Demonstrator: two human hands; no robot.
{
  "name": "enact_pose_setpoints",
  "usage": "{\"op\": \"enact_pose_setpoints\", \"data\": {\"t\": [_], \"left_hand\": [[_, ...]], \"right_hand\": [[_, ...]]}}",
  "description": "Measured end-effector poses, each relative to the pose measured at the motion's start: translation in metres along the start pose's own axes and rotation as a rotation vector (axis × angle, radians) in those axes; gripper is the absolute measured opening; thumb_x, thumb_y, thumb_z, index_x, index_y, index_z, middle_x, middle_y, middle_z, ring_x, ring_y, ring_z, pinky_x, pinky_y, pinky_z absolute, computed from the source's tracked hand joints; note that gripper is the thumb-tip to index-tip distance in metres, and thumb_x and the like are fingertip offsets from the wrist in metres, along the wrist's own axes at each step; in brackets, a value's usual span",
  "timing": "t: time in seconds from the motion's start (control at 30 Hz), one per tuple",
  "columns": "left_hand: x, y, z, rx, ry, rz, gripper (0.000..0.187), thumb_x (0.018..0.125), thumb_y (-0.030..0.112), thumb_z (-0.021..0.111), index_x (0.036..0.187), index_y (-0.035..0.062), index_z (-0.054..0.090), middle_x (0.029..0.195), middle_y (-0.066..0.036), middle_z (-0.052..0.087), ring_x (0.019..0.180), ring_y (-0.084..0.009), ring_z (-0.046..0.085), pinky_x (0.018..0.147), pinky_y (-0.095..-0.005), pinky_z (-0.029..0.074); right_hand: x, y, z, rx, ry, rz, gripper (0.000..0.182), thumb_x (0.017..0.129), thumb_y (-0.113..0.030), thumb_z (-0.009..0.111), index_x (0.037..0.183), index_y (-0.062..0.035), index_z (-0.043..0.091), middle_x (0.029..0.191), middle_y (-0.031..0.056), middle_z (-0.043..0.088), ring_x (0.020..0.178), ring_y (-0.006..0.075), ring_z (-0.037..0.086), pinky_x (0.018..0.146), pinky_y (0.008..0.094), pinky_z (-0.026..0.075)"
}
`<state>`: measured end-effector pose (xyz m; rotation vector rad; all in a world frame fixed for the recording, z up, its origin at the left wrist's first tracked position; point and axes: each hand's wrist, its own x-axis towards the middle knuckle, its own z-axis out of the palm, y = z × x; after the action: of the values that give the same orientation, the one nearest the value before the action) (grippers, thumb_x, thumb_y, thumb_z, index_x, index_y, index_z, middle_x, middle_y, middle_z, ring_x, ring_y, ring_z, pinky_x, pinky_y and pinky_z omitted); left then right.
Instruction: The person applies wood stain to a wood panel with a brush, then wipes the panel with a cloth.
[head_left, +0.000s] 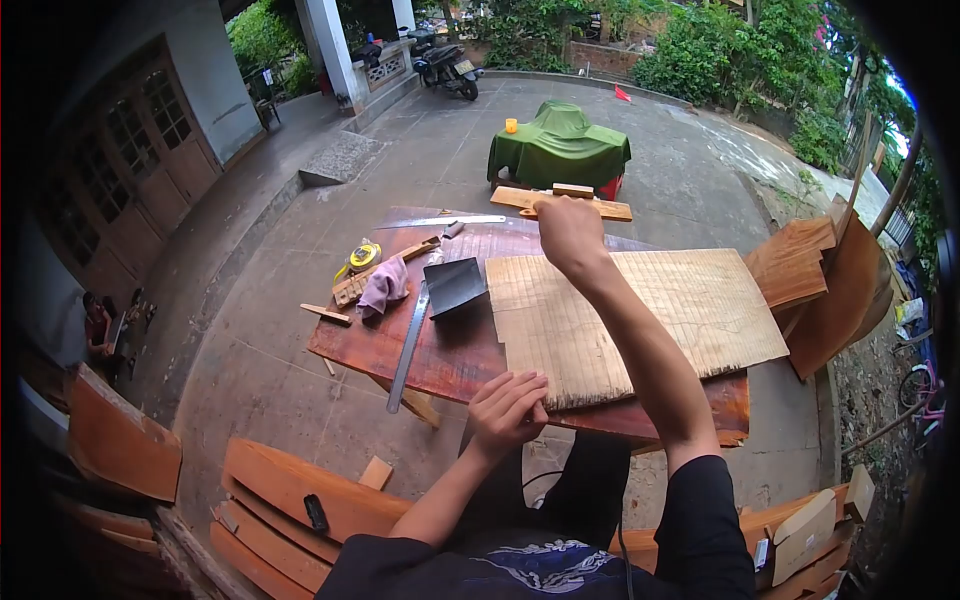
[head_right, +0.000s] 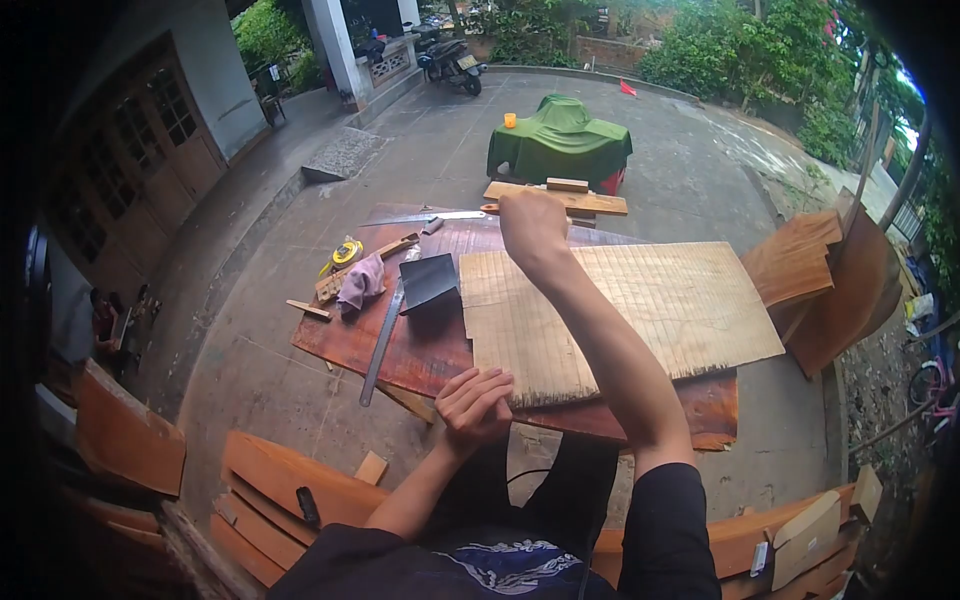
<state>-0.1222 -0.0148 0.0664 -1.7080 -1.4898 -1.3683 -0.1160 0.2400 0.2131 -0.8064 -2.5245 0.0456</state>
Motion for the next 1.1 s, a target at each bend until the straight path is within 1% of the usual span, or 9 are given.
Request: {"op": "enact_pose_setpoints", "data": {"t": [0.1, 0.3, 0.37, 0.5, 0.67, 0.8, 0.9, 1.03, 1.1], "left_hand": [[-0.003, -0.003, 0.001, 0.001, -0.006, -0.008, 0.018, 0.08, 0.001, 0.068, 0.094, 0.0094, 0.076, 0.103, -0.005, 0.083, 0.103, -0.0223, 0.081, 0.099, -0.0397, 0.059], [-0.003, -0.003, 0.001, 0.012, -0.024, 0.009, 0.015, 0.084, 0.004, 0.069, 0.096, 0.0104, 0.076, 0.106, -0.004, 0.083, 0.105, -0.0195, 0.08, 0.1, -0.0375, 0.058], [-0.003, -0.005, 0.001, 0.004, -0.029, 0.01, 0.016, 0.084, 0.004, 0.068, 0.095, 0.0102, 0.076, 0.105, -0.004, 0.083, 0.104, -0.0205, 0.08, 0.1, -0.0382, 0.058], [-0.006, -0.003, 0.001, 0.003, -0.025, -0.01, 0.017, 0.084, 0.005, 0.065, 0.095, 0.0096, 0.077, 0.103, -0.005, 0.084, 0.104, -0.0224, 0.081, 0.1, -0.039, 0.057], [-0.003, -0.005, 0.002, 0.015, -0.035, 0.005, 0.016, 0.082, 0.004, 0.069, 0.095, 0.0103, 0.075, 0.104, -0.004, 0.083, 0.105, -0.0213, 0.081, 0.1, -0.0382, 0.057], [-0.007, -0.006, 0.004, 0.005, -0.038, 0.004, 0.017, 0.082, 0.003, 0.068, 0.096, 0.0098, 0.076, 0.105, -0.004, 0.083, 0.105, -0.0219, 0.081, 0.1, -0.0388, 0.057], [-0.008, -0.006, 0.005, -0.005, -0.039, 0.003, 0.019, 0.086, 0.004, 0.062, 0.097, 0.0078, 0.077, 0.104, -0.006, 0.084, 0.105, -0.0245, 0.081, 0.101, -0.0411, 0.057], [-0.009, -0.007, 0.006, 0.007, -0.042, 0.005, 0.019, 0.086, 0.004, 0.062, 0.097, 0.0073, 0.077, 0.104, -0.007, 0.084, 0.105, -0.0251, 0.081, 0.101, -0.0413, 0.057], [-0.01, -0.007, 0.006, 0.004, -0.046, 0.005, 0.019, 0.086, 0.004, 0.062, 0.098, 0.0072, 0.077, 0.105, -0.007, 0.083, 0.106, -0.0257, 0.08, 0.102, -0.0414, 0.057]], "right_hand": [[0.0, -0.01, -0.014, 0.602, -0.289, -0.01, 0.027, 0.096, -0.026, 0.07, 0.105, -0.0028, 0.08, 0.095, 0.0187, 0.079, 0.088, 0.0352, 0.076, 0.085, 0.0454, 0.059], [-0.023, 0.094, -0.045, -0.076, -0.267, 0.32, 0.028, 0.094, -0.021, 0.067, 0.102, 0.0036, 0.078, 0.101, 0.0251, 0.078, 0.095, 0.0364, 0.079, 0.084, 0.0459, 0.064], [-0.036, 0.195, -0.065, 0.775, -0.267, 0.495, 0.019, 0.09, -0.007, 0.071, 0.1, 0.0093, 0.073, 0.092, 0.0221, 0.077, 0.083, 0.0294, 0.08, 0.062, 0.0392, 0.068], [-0.098, 0.339, -0.107, -0.104, -0.003, 0.835, 0.017, 0.093, -0.009, 0.069, 0.099, 0.0061, 0.074, 0.091, 0.0217, 0.077, 0.089, 0.0264, 0.08, 0.067, 0.0377, 0.067], [-0.163, 0.32, -0.129, 0.6, 0.017, 0.542, 0.027, 0.099, -0.019, 0.072, 0.112, 0.0049, 0.071, 0.102, 0.0129, 0.075, 0.093, 0.0265, 0.077, 0.071, 0.0397, 0.069], [-0.202, 0.301, -0.154, 0.546, -0.133, 0.64, 0.026, 0.096, -0.015, 0.07, 0.11, 0.0068, 0.073, 0.094, 0.0131, 0.075, 0.089, 0.0228, 0.077, 0.064, 0.0382, 0.066], [-0.211, 0.29, -0.171, -0.391, -0.038, 0.805, 0.024, 0.097, -0.017, 0.069, 0.11, 0.002, 0.075, 0.09, 0.0204, 0.078, 0.089, 0.033, 0.079, 0.078, 0.0464, 0.062], [-0.221, 0.155, -0.14, 0.141, -0.114, 0.364, 0.016, 0.098, -0.014, 0.067, 0.107, -0.0031, 0.074, 0.095, 0.0246, 0.076, 0.092, 0.0424, 0.075, 0.084, 0.0485, 0.057], [-0.237, 0.097, -0.129, 0.01, -0.276, 0.219, 0.014, 0.098, -0.011, 0.073, 0.109, -0.0023, 0.073, 0.091, 0.0174, 0.076, 0.086, 0.0285, 0.076, 0.083, 0.0378, 0.057]]}}
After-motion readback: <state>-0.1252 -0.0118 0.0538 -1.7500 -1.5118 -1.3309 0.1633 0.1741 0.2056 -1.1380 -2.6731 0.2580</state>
